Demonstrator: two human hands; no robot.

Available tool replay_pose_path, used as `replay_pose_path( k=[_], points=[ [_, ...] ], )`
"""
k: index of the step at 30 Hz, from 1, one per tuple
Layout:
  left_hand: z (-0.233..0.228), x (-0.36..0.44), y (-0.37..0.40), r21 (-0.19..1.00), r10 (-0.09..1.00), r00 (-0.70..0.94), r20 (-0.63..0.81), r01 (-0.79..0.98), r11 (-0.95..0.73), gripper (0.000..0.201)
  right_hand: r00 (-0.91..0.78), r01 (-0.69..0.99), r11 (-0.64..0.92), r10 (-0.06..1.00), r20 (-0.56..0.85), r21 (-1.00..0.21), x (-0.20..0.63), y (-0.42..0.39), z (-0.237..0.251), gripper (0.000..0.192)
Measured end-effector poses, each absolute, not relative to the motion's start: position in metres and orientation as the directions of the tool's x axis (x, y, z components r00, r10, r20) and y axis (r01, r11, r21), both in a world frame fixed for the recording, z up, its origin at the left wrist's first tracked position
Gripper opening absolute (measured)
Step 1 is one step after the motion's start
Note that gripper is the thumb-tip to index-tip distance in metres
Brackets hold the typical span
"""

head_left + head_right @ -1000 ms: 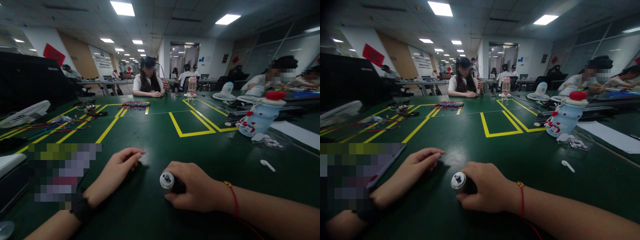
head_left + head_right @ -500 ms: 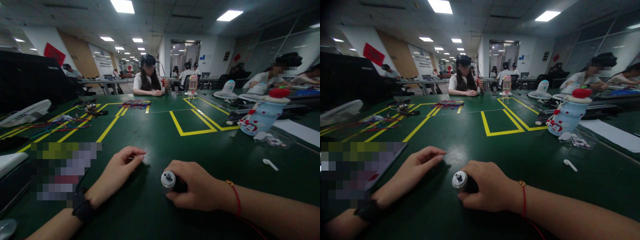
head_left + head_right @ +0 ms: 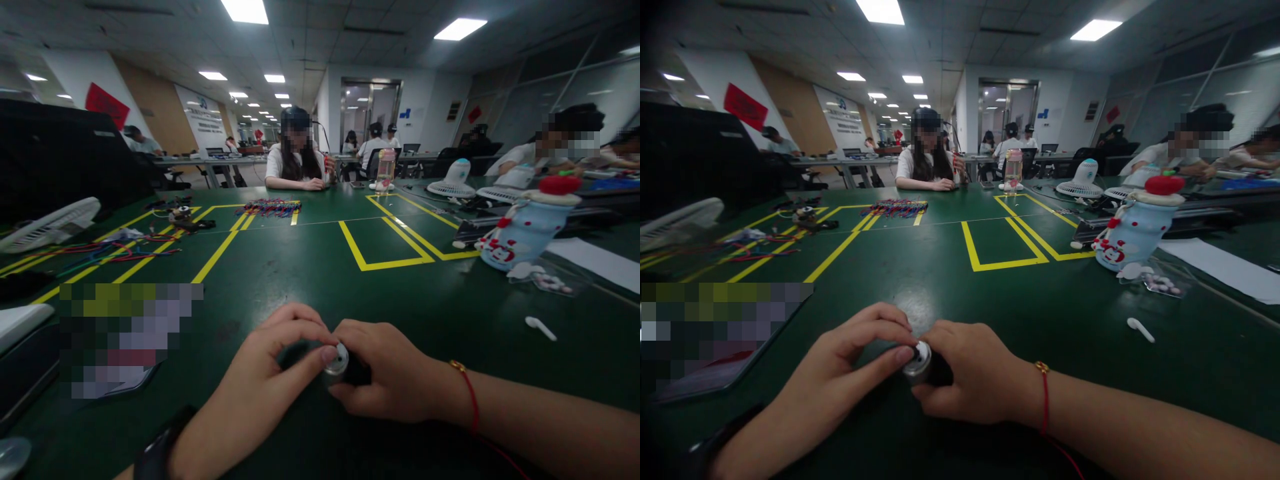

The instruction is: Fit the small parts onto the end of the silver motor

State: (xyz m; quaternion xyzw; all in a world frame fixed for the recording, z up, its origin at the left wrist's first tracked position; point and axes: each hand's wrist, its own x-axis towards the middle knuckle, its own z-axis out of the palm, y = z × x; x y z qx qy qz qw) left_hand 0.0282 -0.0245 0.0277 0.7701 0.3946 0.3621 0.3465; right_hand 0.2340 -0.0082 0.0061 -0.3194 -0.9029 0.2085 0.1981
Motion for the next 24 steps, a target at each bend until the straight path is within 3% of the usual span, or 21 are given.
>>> replay_pose_path(
  k=[4,9,16,20,24],
  points=[
    [0.026,0.013,-0.014,0.847,0.872,0.424,0.244,0.345,-0.405,0.009,-0.719,0.491,0.7,0.662,0.212,-0.518,0.236,-0.008,0.007,0.025],
    [0.011,-0.001,-0.001,0.766,0.789,0.605,0.106,0.456,-0.453,0.007,-0.716,0.488,0.689,0.667,0.206,-0.535,0.237,-0.008,0.006,0.03],
    [0.006,0.001,-0.001,0.709,0.747,0.663,0.051,0.503,-0.494,0.006,-0.717,0.478,0.68,0.668,0.201,-0.555,0.237,-0.007,0.005,0.03],
    [0.008,-0.006,0.006,0.781,0.816,0.571,0.089,0.469,-0.413,0.013,-0.714,0.488,0.674,0.674,0.192,-0.554,0.238,-0.008,0.007,0.03],
    [0.008,-0.02,0.017,0.795,0.939,0.324,0.113,0.538,-0.281,0.023,-0.717,0.483,0.674,0.671,0.189,-0.559,0.239,-0.008,0.01,0.031]
  ],
)
